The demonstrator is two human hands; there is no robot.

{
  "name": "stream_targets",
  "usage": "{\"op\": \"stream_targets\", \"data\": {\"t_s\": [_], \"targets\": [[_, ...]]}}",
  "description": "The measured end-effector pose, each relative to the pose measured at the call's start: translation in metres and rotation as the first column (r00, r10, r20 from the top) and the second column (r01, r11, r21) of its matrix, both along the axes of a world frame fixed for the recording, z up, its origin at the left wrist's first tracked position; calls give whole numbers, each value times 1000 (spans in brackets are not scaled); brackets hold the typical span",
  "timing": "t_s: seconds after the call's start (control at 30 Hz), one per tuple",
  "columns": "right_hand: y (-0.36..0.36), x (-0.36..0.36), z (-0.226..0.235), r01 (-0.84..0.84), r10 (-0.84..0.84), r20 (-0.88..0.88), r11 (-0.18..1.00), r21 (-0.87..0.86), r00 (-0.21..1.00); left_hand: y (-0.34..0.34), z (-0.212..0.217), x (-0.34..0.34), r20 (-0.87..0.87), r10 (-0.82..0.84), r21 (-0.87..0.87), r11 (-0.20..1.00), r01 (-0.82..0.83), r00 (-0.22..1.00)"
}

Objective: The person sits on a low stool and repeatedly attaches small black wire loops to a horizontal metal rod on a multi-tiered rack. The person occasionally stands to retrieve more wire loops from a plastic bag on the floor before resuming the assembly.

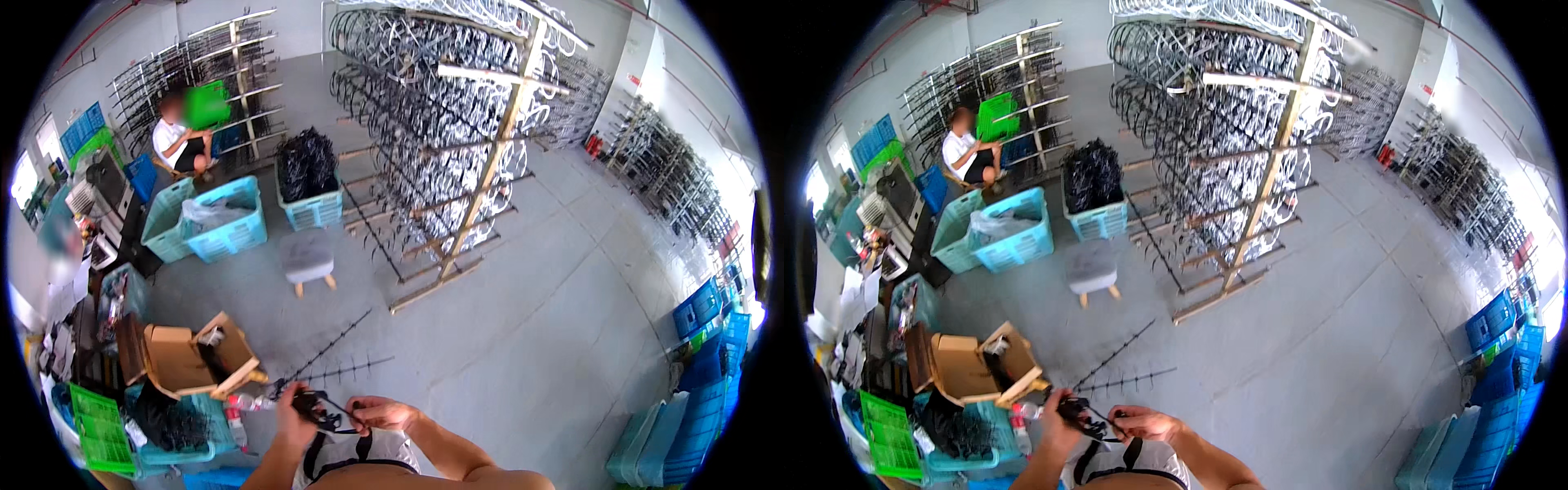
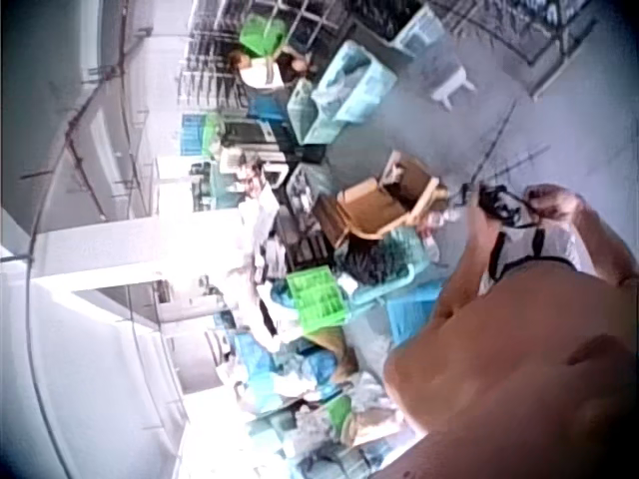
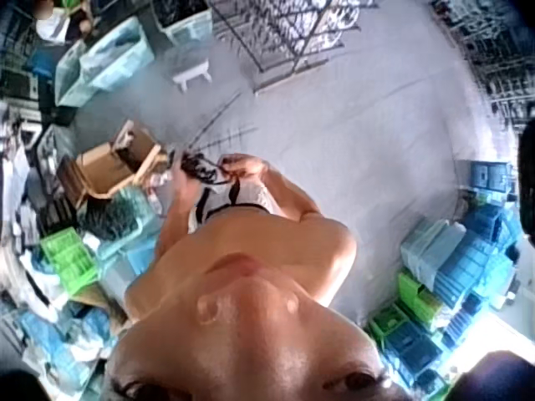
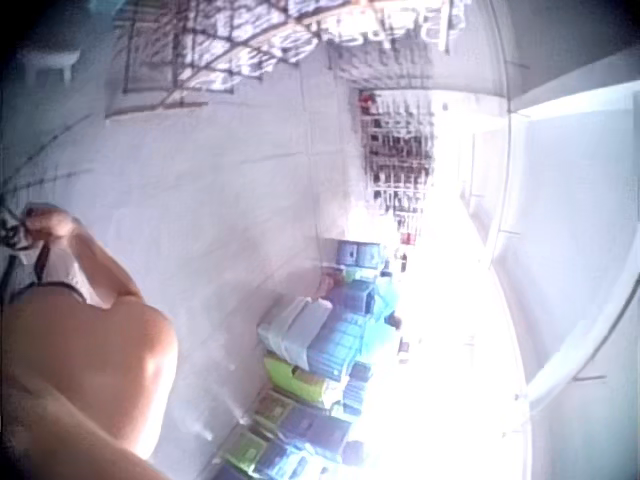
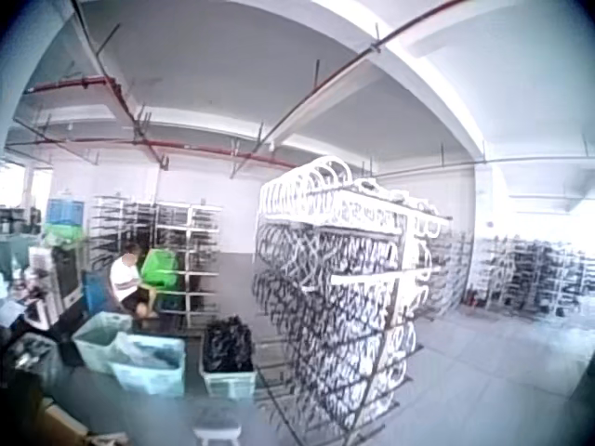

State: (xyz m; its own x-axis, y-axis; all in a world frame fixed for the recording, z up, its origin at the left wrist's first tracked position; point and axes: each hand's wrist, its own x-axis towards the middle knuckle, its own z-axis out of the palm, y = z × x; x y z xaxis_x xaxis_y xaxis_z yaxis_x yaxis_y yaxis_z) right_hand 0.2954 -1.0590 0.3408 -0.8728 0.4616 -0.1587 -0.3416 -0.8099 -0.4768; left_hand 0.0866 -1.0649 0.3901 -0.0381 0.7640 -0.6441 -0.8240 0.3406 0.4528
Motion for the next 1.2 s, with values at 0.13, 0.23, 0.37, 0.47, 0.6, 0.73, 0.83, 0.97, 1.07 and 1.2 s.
{"op": "stream_targets", "data": {"t_s": [0.13, 0.23, 0.37, 0.47, 0.6, 0.73, 0.83, 0.97, 1.07, 1.2], "targets": [[98, -14, 23, 37, -36, -33, 999, 40, 999, 100, 24, -18, -11, -43, 71, 997, 44, 999], [152, -33, 31, 161, -162, -105, 987, -23, 981, 166, 14, -36, 44, -135, 22, 991, 134, 990], [223, -50, 10, 320, -319, -98, 947, -2, 943, 263, -19, -53, 52, -286, -31, 957, 288, 957], [277, -64, -25, 399, -401, -43, 915, -61, 915, 350, -59, -73, 91, -418, 21, 908, 418, 904], [356, -106, -43, 626, -623, 62, 771, -122, 780, 478, -97, -102, 197, -595, 83, 802, 592, 779], [432, -154, -52, 727, -762, -73, 638, -253, 643, 590, -103, -133, 226, -669, 36, 732, 681, 708], [478, -174, -44, 782, -805, -43, 587, -212, 592, 642, -90, -141, 149, -697, -36, 705, 708, 702], [507, -187, -35, 795, -857, -120, 510, -328, 501, 674, -89, -153, 263, -685, -50, 694, 719, 679], [535, -178, -35, 848, -904, -82, 423, -320, 420, 701, -90, -145, 268, -730, -43, 643, 765, 629], [565, -159, -50, 889, -925, 10, 361, -284, 379, 749, -100, -129, 203, -819, -48, 539, 841, 537]]}}
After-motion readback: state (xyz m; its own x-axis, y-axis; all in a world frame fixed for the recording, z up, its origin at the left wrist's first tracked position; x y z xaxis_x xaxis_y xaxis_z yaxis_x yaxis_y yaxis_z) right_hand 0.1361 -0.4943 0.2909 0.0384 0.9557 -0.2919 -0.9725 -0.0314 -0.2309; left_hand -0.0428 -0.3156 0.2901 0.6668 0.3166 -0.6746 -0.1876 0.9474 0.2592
